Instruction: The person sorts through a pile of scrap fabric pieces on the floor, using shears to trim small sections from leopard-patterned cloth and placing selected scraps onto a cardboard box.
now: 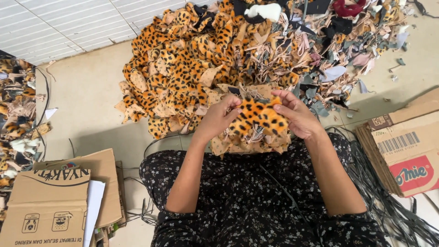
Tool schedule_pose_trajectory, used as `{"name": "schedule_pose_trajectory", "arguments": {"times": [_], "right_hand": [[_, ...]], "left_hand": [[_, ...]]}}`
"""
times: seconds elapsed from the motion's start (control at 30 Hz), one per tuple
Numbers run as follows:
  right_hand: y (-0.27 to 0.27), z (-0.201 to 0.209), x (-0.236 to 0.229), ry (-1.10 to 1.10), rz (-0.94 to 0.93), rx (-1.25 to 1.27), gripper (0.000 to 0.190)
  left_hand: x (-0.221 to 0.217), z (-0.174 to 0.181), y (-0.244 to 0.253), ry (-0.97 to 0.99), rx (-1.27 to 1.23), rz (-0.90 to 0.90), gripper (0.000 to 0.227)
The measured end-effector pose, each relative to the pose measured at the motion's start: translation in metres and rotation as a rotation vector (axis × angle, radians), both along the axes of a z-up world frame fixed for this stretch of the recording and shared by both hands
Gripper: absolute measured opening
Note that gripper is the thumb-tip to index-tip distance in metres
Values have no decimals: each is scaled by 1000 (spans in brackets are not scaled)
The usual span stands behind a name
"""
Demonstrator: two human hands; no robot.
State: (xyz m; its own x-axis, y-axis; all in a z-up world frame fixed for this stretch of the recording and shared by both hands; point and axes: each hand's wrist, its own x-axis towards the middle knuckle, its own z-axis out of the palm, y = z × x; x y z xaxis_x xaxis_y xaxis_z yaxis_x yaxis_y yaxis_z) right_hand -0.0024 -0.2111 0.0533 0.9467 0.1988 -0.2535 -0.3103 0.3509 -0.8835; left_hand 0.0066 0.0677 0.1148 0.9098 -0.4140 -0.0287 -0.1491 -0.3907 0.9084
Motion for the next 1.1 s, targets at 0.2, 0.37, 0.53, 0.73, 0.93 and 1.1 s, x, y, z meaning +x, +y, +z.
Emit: {"name": "schedule_pose_trajectory", "arguments": {"times": [0.2,0.37,0.53,0.73,0.93,1.1], "right_hand": [[17,13,-14,-143,-57,-387,55],[22,19,-19,-278,-78,-506,40],[25,10,-16,-505,-121,-624,33],[42,-10,-12,-318,-179,-698,52],[41,-2,-23,-484,-332,-899,43],[43,18,-27,-629,-227,-1159,42]], "left_hand": [[-11,-54,-1,42,101,162,17],[-24,-34,0,-19,61,200,15],[-31,-36,-4,-74,7,233,16],[-29,-48,-13,11,113,322,16],[-32,-24,-16,16,149,326,20],[-31,-46,-16,-98,297,336,27]]}}
